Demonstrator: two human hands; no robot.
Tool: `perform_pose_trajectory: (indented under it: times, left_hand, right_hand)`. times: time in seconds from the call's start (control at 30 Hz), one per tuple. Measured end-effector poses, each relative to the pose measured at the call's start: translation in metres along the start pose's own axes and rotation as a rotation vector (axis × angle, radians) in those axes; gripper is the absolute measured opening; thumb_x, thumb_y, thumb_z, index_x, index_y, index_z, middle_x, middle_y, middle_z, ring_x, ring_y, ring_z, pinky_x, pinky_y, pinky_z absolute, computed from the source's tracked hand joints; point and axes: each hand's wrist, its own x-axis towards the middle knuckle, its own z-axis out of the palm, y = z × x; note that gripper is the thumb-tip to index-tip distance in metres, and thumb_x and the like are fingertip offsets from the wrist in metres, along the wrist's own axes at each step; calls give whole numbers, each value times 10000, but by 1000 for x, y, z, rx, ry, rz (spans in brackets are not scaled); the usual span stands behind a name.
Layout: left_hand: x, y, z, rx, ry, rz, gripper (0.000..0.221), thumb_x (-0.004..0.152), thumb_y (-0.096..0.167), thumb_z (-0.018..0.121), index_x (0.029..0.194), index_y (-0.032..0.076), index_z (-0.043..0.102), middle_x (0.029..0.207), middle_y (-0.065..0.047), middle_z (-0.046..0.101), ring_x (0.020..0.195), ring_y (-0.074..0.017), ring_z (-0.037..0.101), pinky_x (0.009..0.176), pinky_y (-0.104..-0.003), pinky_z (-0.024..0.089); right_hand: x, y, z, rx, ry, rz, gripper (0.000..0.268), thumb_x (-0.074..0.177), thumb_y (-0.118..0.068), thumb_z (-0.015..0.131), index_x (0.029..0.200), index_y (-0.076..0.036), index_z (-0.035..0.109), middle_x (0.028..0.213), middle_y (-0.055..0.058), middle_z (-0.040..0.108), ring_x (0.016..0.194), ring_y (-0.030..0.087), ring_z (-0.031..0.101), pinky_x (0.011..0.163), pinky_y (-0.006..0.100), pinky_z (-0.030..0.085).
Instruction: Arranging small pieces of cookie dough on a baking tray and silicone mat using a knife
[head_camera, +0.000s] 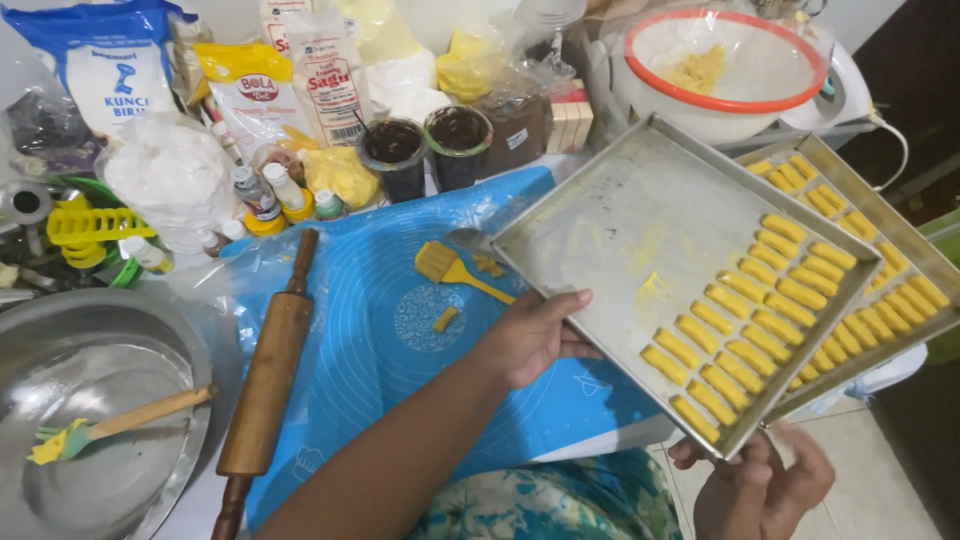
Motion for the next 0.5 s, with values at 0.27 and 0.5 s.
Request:
perform_pose_trajectory:
  times: [0.27, 0.5]
  left_hand:
    - [23, -19, -4, -2, -132, -14, 469, 894, 236, 718, 1294, 15, 612, 1126, -195, 732, 948, -363, 735, 835, -490, 628]
    - [20, -34, -1, -7, -136, -41, 289, 891, 181, 755, 1131, 29, 702, 1051, -149, 754, 950, -329, 741, 823, -505, 634]
  right_hand:
    - [-24, 111, -55, -481, -546, -447, 387, 1033, -352, 431, 1023, -88, 714, 940, 102, 751, 830, 268, 737, 782, 355, 587]
    - [2, 75, -11, -548, -852, -567, 257, 1037, -223, 477, 1085, -124, 709, 1036, 33, 763, 872, 252, 709, 786, 368, 556]
